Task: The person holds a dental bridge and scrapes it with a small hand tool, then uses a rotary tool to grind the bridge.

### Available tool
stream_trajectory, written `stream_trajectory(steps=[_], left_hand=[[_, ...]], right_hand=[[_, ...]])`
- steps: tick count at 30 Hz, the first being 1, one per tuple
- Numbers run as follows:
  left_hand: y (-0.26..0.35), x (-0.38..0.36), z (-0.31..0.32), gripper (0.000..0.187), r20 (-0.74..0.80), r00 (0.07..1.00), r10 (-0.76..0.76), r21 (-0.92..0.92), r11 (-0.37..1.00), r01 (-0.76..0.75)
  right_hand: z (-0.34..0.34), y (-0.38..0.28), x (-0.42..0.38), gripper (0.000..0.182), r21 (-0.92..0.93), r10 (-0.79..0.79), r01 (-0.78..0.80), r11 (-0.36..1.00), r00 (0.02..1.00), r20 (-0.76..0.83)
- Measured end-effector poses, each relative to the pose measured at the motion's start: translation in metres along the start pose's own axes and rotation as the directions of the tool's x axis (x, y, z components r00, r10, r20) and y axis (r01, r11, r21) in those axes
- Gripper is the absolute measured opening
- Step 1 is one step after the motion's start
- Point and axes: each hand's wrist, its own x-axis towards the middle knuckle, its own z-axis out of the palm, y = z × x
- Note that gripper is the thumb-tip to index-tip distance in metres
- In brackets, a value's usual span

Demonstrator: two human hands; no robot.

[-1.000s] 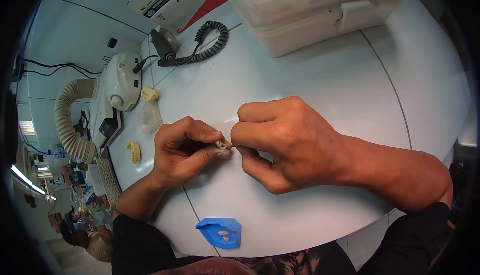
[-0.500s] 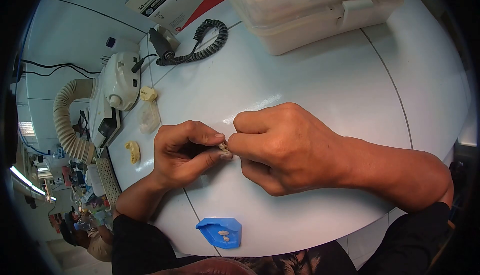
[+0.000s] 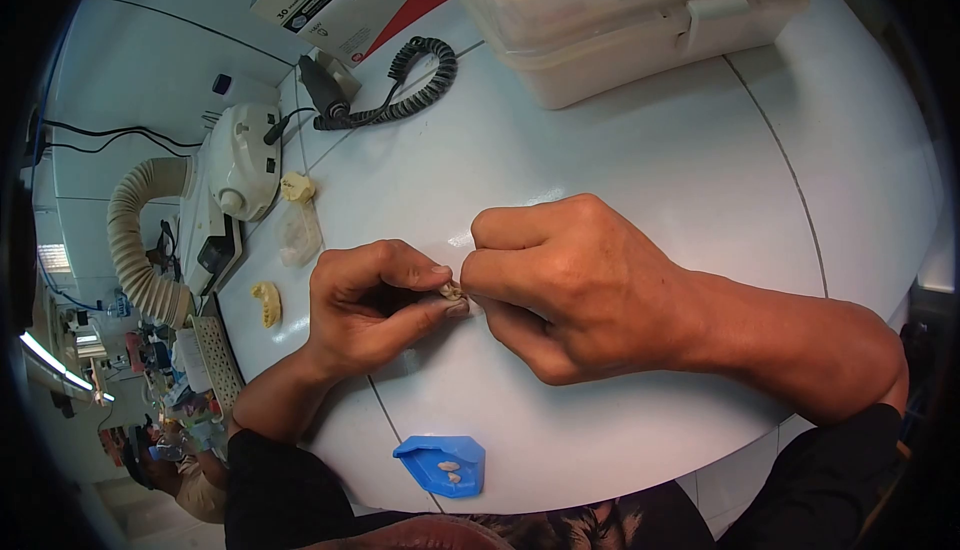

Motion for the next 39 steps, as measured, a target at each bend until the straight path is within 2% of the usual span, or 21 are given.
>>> stream_trajectory(steps=[7,10,13,16,20,26,28,31,34,39], left_hand=[[-0.001,0.0,0.0,0.018,0.001,1.0,0.015,0.01,1.0,-0.015],[0.001,0.0,-0.001,0.019,0.02,1.0,0.004,0.033,0.999,-0.005],[0.001,0.001,-0.001,0.021,0.026,1.0,0.002,0.032,0.999,-0.003],[0.002,0.001,-0.001,0.021,0.027,1.0,0.004,0.02,1.0,-0.004],[-0.001,0.0,0.001,0.018,-0.011,1.0,0.007,-0.003,1.0,-0.007],[0.002,0.002,0.0,0.017,0.022,0.999,0.023,0.052,0.998,-0.024],[0.0,0.0,-0.001,0.021,0.017,1.0,0.003,-0.008,1.0,-0.003],[-0.003,-0.002,0.001,0.024,0.003,0.999,-0.052,-0.104,0.993,0.052],[-0.002,-0.001,0.001,0.024,-0.006,0.997,-0.079,-0.149,0.986,0.077],[-0.003,0.001,0.002,0.025,-0.034,0.997,-0.07,-0.201,0.978,0.062]], right_hand=[[-0.001,0.0,0.001,0.014,0.035,-0.014,0.014,0.999,1.0,0.01],[-0.004,0.0,0.0,0.01,0.025,0.001,-0.003,1.0,0.998,0.067],[-0.003,-0.002,-0.001,0.011,-0.005,0.04,-0.04,0.999,0.998,0.042],[0.005,0.003,-0.002,0.013,-0.034,-0.048,0.048,0.998,0.999,-0.02],[0.002,0.002,-0.001,0.013,-0.023,-0.03,0.029,0.999,0.999,-0.028],[0.0,0.0,0.0,0.01,-0.022,-0.024,0.024,0.999,0.999,-0.022],[-0.008,-0.003,0.001,0.009,-0.035,-0.031,0.031,0.999,0.999,-0.008],[-0.009,-0.004,0.004,0.005,0.03,0.121,-0.118,0.993,0.986,-0.116],[-0.007,-0.001,0.005,0.002,0.087,0.168,-0.157,0.984,0.977,-0.135],[-0.004,-0.006,0.004,0.002,0.011,0.121,-0.121,0.993,0.986,-0.112]])
